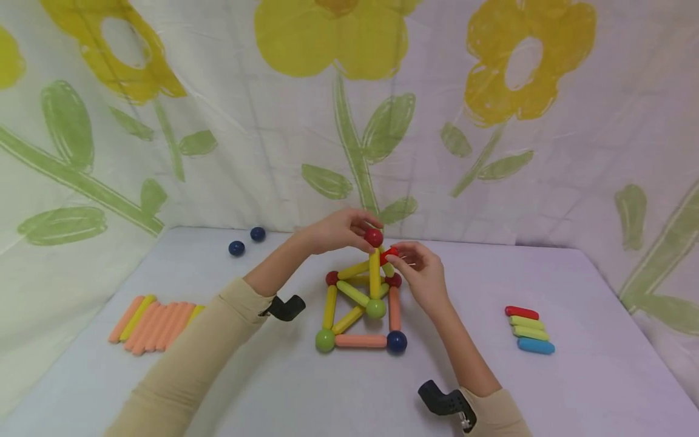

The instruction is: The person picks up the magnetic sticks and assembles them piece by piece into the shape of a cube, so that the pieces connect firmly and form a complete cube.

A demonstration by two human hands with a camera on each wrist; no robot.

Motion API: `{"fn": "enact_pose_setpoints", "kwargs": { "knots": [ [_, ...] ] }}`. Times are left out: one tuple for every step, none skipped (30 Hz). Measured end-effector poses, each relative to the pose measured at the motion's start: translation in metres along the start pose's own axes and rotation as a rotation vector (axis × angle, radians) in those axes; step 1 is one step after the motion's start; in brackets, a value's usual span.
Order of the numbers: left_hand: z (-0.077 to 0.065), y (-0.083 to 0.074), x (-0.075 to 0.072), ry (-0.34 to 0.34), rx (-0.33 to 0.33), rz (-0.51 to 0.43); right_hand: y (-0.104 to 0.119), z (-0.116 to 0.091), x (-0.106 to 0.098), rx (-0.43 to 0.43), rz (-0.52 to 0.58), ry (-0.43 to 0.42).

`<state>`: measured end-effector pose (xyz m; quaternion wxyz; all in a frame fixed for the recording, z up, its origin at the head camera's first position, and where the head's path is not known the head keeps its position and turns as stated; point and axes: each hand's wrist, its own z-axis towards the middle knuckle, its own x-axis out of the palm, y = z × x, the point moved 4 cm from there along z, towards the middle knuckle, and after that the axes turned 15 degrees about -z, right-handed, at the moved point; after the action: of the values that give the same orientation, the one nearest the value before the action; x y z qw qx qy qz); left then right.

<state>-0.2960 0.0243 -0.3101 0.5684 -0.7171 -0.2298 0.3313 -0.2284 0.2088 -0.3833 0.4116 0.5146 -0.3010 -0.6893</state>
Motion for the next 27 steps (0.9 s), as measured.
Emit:
{"fn": "enact_pose_setpoints", "kwargs": {
  "knots": [
    [-0.001, 0.001, 0.000, -0.018, 0.006, 0.008, 0.000, 0.000, 0.000, -0.004, 0.001, 0.000],
    [-0.003, 0.002, 0.001, -0.042, 0.010, 0.017, 0.000, 0.000, 0.000, -0.004, 0.003, 0.000],
    [-0.005, 0.004, 0.001, -0.077, 0.016, 0.034, 0.000, 0.000, 0.000, -0.005, 0.007, 0.000],
    [-0.009, 0.006, 0.002, -0.124, 0.015, 0.057, 0.000, -0.001, 0.000, -0.005, 0.007, 0.001],
    [-0.013, 0.008, 0.004, -0.178, 0.013, 0.075, 0.000, -0.001, 0.000, -0.004, 0.009, 0.000],
    [-0.019, 0.010, 0.006, -0.240, 0.009, 0.093, 0.000, -0.001, 0.001, -0.005, 0.008, 0.003],
    [-0.025, 0.013, 0.009, -0.301, 0.007, 0.105, 0.000, -0.001, 0.002, -0.007, 0.009, 0.006],
    [-0.032, 0.016, 0.013, -0.359, 0.003, 0.111, 0.000, -0.001, 0.002, -0.007, 0.011, 0.007],
    [-0.039, 0.019, 0.018, -0.409, 0.000, 0.109, 0.000, 0.000, 0.003, -0.011, 0.013, 0.010],
    [-0.045, 0.024, 0.024, -0.448, -0.007, 0.098, 0.000, 0.000, 0.004, -0.015, 0.012, 0.011],
    [-0.051, 0.028, 0.029, -0.474, -0.004, 0.082, 0.001, 0.000, 0.004, -0.019, 0.014, 0.013],
    [-0.055, 0.032, 0.035, -0.488, -0.002, 0.069, 0.001, 0.000, 0.004, -0.024, 0.010, 0.013],
    [-0.058, 0.037, 0.041, -0.493, -0.001, 0.057, 0.001, 0.001, 0.004, -0.030, 0.008, 0.012],
    [-0.060, 0.041, 0.047, -0.492, -0.008, 0.042, 0.001, 0.001, 0.003, -0.032, 0.004, 0.010],
    [-0.061, 0.045, 0.052, -0.489, -0.016, 0.032, 0.002, 0.001, 0.003, -0.038, 0.000, 0.010],
    [-0.062, 0.049, 0.057, -0.483, -0.020, 0.028, 0.002, 0.001, 0.002, -0.041, -0.004, 0.006],
    [-0.062, 0.051, 0.062, -0.472, -0.020, 0.031, 0.002, 0.001, 0.002, -0.041, -0.007, 0.005],
    [-0.061, 0.054, 0.067, -0.464, -0.021, 0.037, 0.002, 0.001, 0.001, -0.043, -0.009, 0.001],
    [-0.060, 0.056, 0.071, -0.457, -0.016, 0.050, 0.002, 0.000, 0.001, -0.043, -0.006, 0.000],
    [-0.059, 0.056, 0.075, -0.455, -0.011, 0.065, 0.002, 0.000, 0.000, -0.042, -0.002, -0.003],
    [-0.058, 0.056, 0.078, -0.459, -0.002, 0.086, 0.002, 0.000, 0.000, -0.042, 0.002, -0.004],
    [-0.057, 0.056, 0.080, -0.465, 0.007, 0.110, 0.001, 0.000, 0.000, -0.039, 0.005, -0.006],
    [-0.056, 0.056, 0.082, -0.471, 0.011, 0.129, 0.001, 0.000, 0.000, -0.041, 0.008, -0.007],
    [-0.056, 0.055, 0.083, -0.478, 0.013, 0.143, 0.000, 0.000, 0.000, -0.045, 0.009, -0.007],
    [-0.056, 0.054, 0.083, -0.481, 0.012, 0.155, 0.000, 0.000, 0.001, -0.049, 0.011, -0.005],
    [-0.056, 0.053, 0.083, -0.479, 0.011, 0.167, 0.000, 0.000, 0.001, -0.052, 0.012, -0.005],
    [-0.057, 0.052, 0.082, -0.469, 0.012, 0.170, -0.001, 0.000, 0.001, -0.054, 0.010, -0.004]
  ]
}}
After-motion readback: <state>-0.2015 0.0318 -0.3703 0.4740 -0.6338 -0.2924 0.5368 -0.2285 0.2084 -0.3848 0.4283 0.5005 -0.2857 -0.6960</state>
